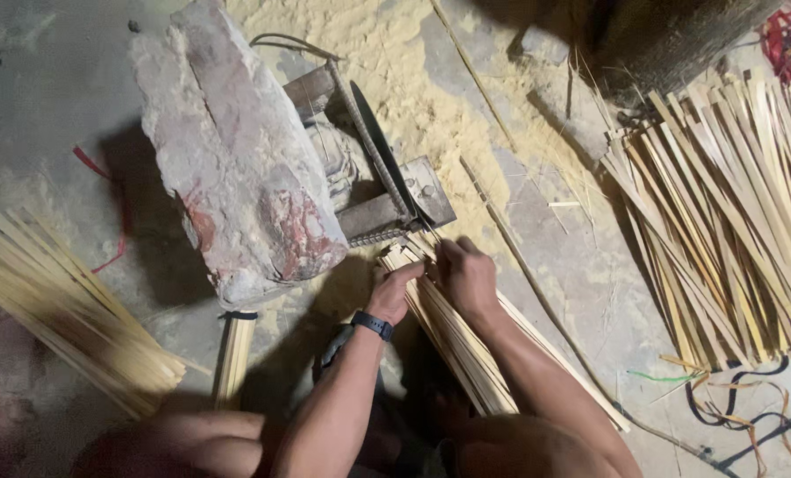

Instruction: The person sits on the floor and pulls thin bamboo strips one at a time through a fixed blade mounted on a stone block, splitting them into narrower slats. The split strips are gathered and set aside, and at the end the person gathers a bundle of finished strips.

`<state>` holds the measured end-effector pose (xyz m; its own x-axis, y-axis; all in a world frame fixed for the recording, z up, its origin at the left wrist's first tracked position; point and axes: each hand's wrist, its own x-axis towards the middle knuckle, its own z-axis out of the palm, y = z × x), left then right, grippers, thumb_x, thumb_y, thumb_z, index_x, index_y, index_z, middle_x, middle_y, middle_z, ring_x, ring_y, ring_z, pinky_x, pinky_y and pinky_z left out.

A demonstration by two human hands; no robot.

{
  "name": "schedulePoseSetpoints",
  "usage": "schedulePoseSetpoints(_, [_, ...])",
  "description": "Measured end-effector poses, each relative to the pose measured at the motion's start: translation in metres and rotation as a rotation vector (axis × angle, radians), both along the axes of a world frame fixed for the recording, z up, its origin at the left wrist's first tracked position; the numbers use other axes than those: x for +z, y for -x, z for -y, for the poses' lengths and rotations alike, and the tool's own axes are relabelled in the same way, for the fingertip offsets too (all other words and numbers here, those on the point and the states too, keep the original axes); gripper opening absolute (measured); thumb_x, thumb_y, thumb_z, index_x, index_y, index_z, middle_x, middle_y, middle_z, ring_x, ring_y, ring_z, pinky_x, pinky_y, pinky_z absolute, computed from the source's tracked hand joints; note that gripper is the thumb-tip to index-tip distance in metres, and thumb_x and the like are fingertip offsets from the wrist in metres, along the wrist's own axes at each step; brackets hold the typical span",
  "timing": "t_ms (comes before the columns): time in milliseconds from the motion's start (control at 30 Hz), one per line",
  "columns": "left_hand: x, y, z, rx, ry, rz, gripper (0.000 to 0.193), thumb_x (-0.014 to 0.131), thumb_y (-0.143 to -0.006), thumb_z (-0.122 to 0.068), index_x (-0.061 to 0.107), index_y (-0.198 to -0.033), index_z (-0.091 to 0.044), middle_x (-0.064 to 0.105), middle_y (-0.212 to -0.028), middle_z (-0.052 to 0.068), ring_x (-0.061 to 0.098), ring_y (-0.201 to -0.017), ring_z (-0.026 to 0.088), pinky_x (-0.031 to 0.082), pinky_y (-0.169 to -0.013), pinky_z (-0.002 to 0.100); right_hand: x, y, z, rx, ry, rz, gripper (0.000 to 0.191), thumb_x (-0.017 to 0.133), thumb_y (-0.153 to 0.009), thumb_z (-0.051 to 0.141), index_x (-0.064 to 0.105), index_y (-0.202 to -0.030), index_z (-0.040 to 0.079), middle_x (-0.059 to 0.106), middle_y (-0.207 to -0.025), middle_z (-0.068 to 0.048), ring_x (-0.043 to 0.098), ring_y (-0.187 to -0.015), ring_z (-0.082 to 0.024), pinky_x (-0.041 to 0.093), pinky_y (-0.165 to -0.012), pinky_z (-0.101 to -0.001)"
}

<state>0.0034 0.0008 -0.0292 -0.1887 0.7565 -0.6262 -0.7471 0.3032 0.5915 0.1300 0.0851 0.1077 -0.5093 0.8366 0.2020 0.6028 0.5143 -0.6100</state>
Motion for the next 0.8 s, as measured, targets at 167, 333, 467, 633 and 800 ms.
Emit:
schedulePoseSetpoints(167, [0.003,0.000,-0.003,0.069,-0.015,-0.041,0.036,0.077,-0.082,-0.012,0.074,-0.115,0.002,0.071,-0.126,0.016,0.061,-0.123,0.026,0.041,-0.113,0.041,0.012,0.005,-0.010,0.062,0.042,-0.025,0.022,0.078,-0.081,0.016,0.071,-0.096,0.002,0.063,-0.082,-0.019,0.064,-0.066,-0.040,0.051,-0.058,-0.0485])
schedulePoseSetpoints(333, [0.038,0.005,-0.008,-0.044,0.007,0.021,0.032,0.076,-0.087,-0.011,0.074,-0.116,0.002,0.076,-0.116,0.009,0.066,-0.112,0.018,0.047,-0.100,0.032,0.039,-0.054,0.018,0.078,-0.211,0.083,0.033,0.072,-0.081,0.020,0.073,-0.108,0.003,0.067,-0.087,-0.016,0.068,-0.074,-0.034,0.055,-0.068,-0.0446])
schedulePoseSetpoints(467, [0.060,0.002,-0.012,0.017,-0.110,0.003,0.030,0.080,-0.082,-0.004,0.073,-0.110,0.005,0.076,-0.103,0.013,0.071,-0.089,0.024,0.058,-0.082,0.039,0.032,-0.061,0.029,0.120,0.009,-0.051,0.018,0.068,-0.092,0.010,0.078,-0.107,0.007,0.072,-0.092,-0.012,0.071,-0.073,-0.026,0.060,-0.069,-0.0385])
schedulePoseSetpoints(633, [0.043,0.001,-0.012,0.037,-0.096,-0.019,0.029,0.080,-0.081,-0.005,0.074,-0.109,0.003,0.077,-0.105,0.012,0.070,-0.094,0.023,0.054,-0.085,0.037,0.009,-0.042,0.017,-0.039,0.077,0.015,0.016,0.070,-0.093,0.007,0.079,-0.104,0.003,0.071,-0.080,-0.014,0.068,-0.057,-0.027,0.055,-0.055,-0.0398])
schedulePoseSetpoints(800, [0.009,0.002,-0.012,0.102,0.080,-0.132,0.037,0.082,-0.080,-0.008,0.071,-0.113,0.003,0.067,-0.126,0.007,0.052,-0.134,0.025,0.034,-0.115,0.041,-0.009,0.000,-0.005,0.061,0.051,-0.084,0.020,0.069,-0.086,0.002,0.076,-0.105,0.001,0.068,-0.083,-0.015,0.067,-0.063,-0.029,0.054,-0.057,-0.0406])
